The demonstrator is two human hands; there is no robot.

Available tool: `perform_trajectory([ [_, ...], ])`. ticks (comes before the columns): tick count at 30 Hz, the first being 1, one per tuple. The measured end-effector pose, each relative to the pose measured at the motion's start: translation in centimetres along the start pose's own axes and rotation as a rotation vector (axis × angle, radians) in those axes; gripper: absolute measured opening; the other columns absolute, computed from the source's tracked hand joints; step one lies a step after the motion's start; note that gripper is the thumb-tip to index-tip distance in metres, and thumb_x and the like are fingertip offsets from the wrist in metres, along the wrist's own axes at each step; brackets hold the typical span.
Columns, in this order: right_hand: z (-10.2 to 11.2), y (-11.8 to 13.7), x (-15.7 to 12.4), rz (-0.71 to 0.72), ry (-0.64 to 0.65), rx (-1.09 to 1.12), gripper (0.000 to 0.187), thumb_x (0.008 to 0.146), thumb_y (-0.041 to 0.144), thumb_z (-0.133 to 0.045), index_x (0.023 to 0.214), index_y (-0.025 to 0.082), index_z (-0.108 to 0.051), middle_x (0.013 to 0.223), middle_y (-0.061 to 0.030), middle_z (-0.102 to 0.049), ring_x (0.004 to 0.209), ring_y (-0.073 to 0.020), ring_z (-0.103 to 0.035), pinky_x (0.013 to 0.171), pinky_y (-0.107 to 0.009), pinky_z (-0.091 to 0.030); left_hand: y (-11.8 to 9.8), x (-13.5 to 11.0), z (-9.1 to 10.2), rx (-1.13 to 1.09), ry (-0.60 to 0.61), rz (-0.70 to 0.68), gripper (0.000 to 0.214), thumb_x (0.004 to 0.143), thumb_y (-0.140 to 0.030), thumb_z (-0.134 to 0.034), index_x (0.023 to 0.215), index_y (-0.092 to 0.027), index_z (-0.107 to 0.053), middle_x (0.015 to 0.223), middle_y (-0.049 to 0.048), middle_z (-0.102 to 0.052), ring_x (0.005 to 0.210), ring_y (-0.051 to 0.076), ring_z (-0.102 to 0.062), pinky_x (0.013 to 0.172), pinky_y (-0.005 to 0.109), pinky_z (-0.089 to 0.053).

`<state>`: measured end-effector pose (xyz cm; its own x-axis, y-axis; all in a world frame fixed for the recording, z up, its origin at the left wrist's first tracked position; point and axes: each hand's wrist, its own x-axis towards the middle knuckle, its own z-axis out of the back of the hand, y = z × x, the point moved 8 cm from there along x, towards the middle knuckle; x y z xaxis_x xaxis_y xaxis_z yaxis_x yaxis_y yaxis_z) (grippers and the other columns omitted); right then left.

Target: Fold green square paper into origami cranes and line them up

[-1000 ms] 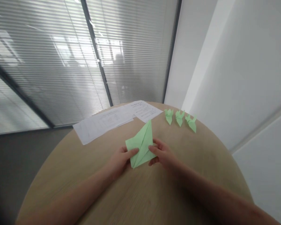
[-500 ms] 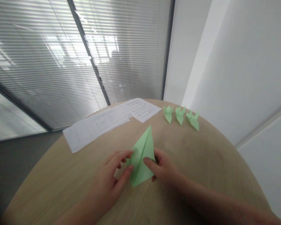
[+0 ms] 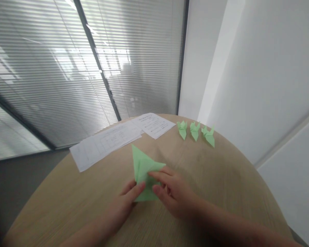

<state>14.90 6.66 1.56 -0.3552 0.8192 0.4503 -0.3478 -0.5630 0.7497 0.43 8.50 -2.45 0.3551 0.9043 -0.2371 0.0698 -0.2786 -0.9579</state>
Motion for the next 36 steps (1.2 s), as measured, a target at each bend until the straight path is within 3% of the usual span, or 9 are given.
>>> perform_trajectory([
  [3, 0.1, 0.3, 0.1, 0.051, 0.001, -0.117, 0.027, 0.097, 0.024, -0.056, 0.121, 0.022, -0.068, 0.096, -0.0079, -0.064, 0.078, -0.0169, -0.061, 0.066, -0.028, -0.050, 0.9, 0.7, 0.4, -0.141, -0.071, 0.114, 0.034, 0.077, -0.044, -0.079, 0.092, -0.015, -0.074, 0.089, 0.0085, -0.078, 0.086, 0.024, -0.073, 0.081, 0.031, -0.055],
  [6, 1.4, 0.2, 0.0, 0.082, -0.143, -0.185, 0.026, 0.093, 0.020, -0.060, 0.117, 0.024, -0.067, 0.092, -0.0053, -0.062, 0.076, -0.0160, -0.059, 0.066, -0.028, -0.049, 1.0, 1.2, 0.5, -0.275, -0.095, 0.158, 0.024, 0.081, -0.033, -0.076, 0.091, -0.012, -0.072, 0.086, 0.0108, -0.078, 0.075, 0.021, -0.073, 0.072, 0.029, -0.057],
  [9, 3.1, -1.2, -0.4, -0.003, -0.365, -0.151, 0.039, 0.087, 0.021, -0.067, 0.125, 0.028, -0.059, 0.099, -0.0053, -0.062, 0.081, -0.0177, -0.058, 0.066, -0.029, -0.049, 0.8, 1.4, 0.7, -0.378, -0.132, 0.177, 0.021, 0.086, -0.024, -0.070, 0.100, -0.008, -0.070, 0.095, 0.0162, -0.077, 0.077, 0.022, -0.074, 0.073, 0.030, -0.060],
  [11, 3.2, -3.0, -0.5, -0.116, -0.428, 0.008, 0.048, 0.084, 0.026, -0.071, 0.128, 0.027, -0.053, 0.107, -0.0073, -0.062, 0.090, -0.0204, -0.060, 0.067, -0.030, -0.050, 0.7, 1.4, 0.5, -0.423, -0.131, 0.181, 0.023, 0.088, -0.023, -0.067, 0.105, -0.007, -0.069, 0.103, 0.0192, -0.076, 0.081, 0.023, -0.075, 0.076, 0.033, -0.061],
  [13, 2.0, -4.9, -0.3, -0.242, -0.370, 0.259, 0.046, 0.083, 0.035, -0.072, 0.122, 0.026, -0.050, 0.107, -0.0079, -0.064, 0.092, -0.0218, -0.062, 0.067, -0.031, -0.051, 0.7, 1.4, 0.3, -0.434, -0.114, 0.177, 0.024, 0.088, -0.023, -0.068, 0.106, -0.007, -0.069, 0.108, 0.0199, -0.075, 0.085, 0.024, -0.075, 0.078, 0.034, -0.062],
  [17, -0.6, -7.0, -0.3, -0.430, -0.215, 0.564, 0.036, 0.080, 0.048, -0.076, 0.090, 0.022, -0.054, 0.075, 0.0012, -0.060, 0.067, -0.0148, -0.058, 0.060, -0.026, -0.045, 1.4, 1.2, 0.2, -0.357, -0.068, 0.181, 0.028, 0.080, -0.028, -0.078, 0.100, -0.009, -0.073, 0.094, 0.0145, -0.078, 0.080, 0.022, -0.074, 0.076, 0.029, -0.059],
  [24, -0.5, -7.8, -0.5, -0.524, -0.170, 0.574, 0.042, 0.071, 0.050, -0.083, 0.076, 0.019, -0.056, 0.067, 0.0041, -0.055, 0.059, -0.0106, -0.049, 0.054, -0.023, -0.036, 2.1, 1.6, 1.4, -0.185, -0.098, 0.163, 0.034, 0.067, -0.042, -0.088, 0.077, -0.014, -0.073, 0.069, 0.0049, -0.074, 0.061, 0.015, -0.066, 0.058, 0.022, -0.051],
  [30, -0.5, -6.8, -0.2, -0.538, -0.139, 0.515, 0.044, 0.071, 0.053, -0.080, 0.080, 0.020, -0.052, 0.065, 0.0055, -0.051, 0.058, -0.0111, -0.048, 0.054, -0.024, -0.036, 1.2, 1.7, 0.1, -0.202, 0.052, 0.131, 0.037, 0.070, -0.041, -0.086, 0.087, -0.010, -0.077, 0.084, 0.0137, -0.078, 0.074, 0.023, -0.073, 0.074, 0.031, -0.056],
  [36, 0.4, -6.6, -0.2, -0.514, -0.274, 0.397, 0.042, 0.076, 0.052, -0.074, 0.076, 0.022, -0.046, 0.062, 0.0065, -0.045, 0.054, -0.0104, -0.041, 0.049, -0.023, -0.032, 1.6, 1.6, -0.2, -0.195, 0.029, 0.118, 0.034, 0.071, -0.038, -0.085, 0.090, -0.010, -0.078, 0.089, 0.0152, -0.079, 0.084, 0.027, -0.075, 0.084, 0.035, -0.056],
])
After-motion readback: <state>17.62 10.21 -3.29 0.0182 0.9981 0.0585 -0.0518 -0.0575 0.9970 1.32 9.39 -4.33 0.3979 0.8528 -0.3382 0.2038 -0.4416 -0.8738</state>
